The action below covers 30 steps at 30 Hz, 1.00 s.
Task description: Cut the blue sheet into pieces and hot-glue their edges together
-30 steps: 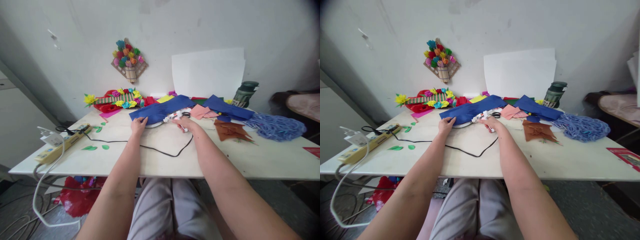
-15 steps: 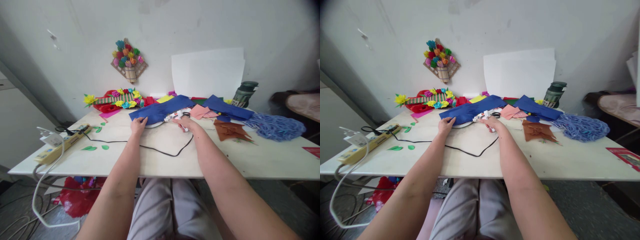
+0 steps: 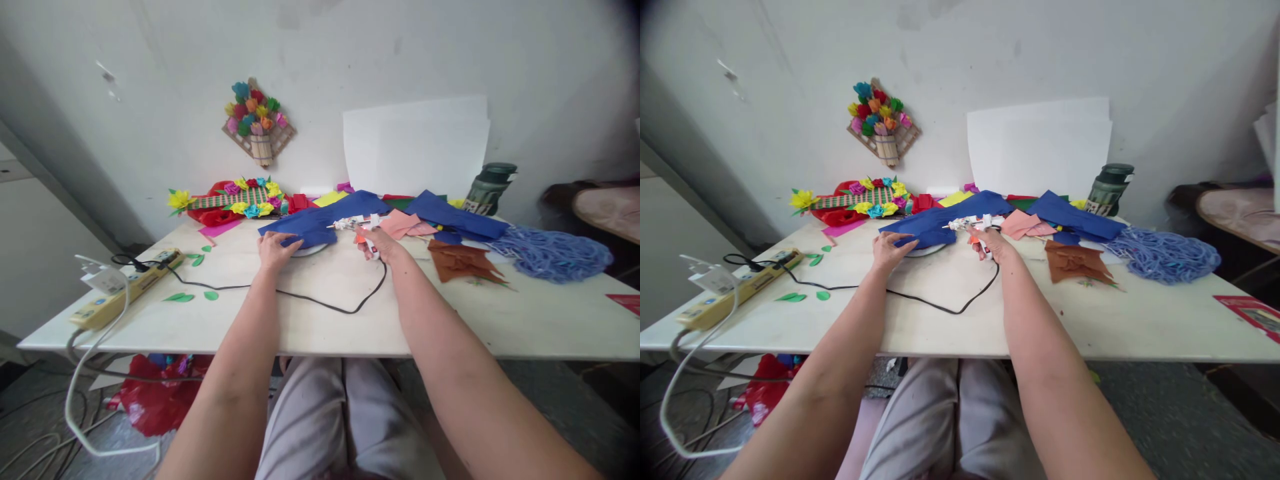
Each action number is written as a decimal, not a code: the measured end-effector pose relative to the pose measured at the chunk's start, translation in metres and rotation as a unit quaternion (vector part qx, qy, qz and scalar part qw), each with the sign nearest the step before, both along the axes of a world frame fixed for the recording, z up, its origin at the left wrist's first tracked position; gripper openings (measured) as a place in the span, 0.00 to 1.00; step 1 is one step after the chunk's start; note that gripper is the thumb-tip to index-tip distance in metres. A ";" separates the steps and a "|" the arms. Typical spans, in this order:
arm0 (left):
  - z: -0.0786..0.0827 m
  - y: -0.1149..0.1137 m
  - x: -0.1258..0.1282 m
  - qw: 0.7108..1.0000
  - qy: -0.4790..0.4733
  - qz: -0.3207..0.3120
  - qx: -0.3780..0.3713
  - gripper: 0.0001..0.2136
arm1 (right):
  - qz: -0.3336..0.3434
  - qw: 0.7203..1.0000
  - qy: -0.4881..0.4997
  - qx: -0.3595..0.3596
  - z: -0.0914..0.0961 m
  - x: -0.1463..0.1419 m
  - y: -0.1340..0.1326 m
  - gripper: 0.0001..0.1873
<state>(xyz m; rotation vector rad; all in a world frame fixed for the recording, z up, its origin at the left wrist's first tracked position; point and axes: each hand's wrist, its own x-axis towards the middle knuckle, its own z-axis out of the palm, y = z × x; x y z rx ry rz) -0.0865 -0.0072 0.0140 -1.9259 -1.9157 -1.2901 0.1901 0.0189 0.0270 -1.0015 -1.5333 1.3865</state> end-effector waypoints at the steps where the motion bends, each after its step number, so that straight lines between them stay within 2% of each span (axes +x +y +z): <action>1: 0.002 -0.002 0.001 1.000 0.022 -0.015 0.013 0.15 | -0.003 1.000 0.010 0.009 0.000 -0.001 0.000 0.22; 6: 0.012 -0.007 0.004 0.989 0.096 -0.104 0.042 0.08 | -0.023 0.998 0.057 0.031 0.003 -0.010 -0.002 0.18; 10: 0.015 -0.007 0.005 0.978 0.127 -0.165 -0.012 0.04 | -0.047 0.995 0.080 0.030 0.003 -0.020 -0.002 0.15; 13: 0.016 -0.008 0.004 0.973 0.136 -0.181 -0.043 0.02 | -0.043 0.995 0.082 0.029 0.000 -0.025 -0.001 0.14; 19: 0.018 -0.012 0.007 0.960 0.164 -0.220 -0.059 0.02 | -0.005 0.993 0.118 0.008 -0.006 -0.037 -0.001 0.15; 23: 0.020 -0.014 0.010 0.955 0.186 -0.216 -0.085 0.03 | -0.008 0.991 0.132 0.015 -0.010 -0.047 0.001 0.17; 30: 0.019 -0.013 0.010 0.947 0.207 -0.223 -0.105 0.03 | -0.028 0.994 0.100 0.020 -0.013 -0.057 0.001 0.18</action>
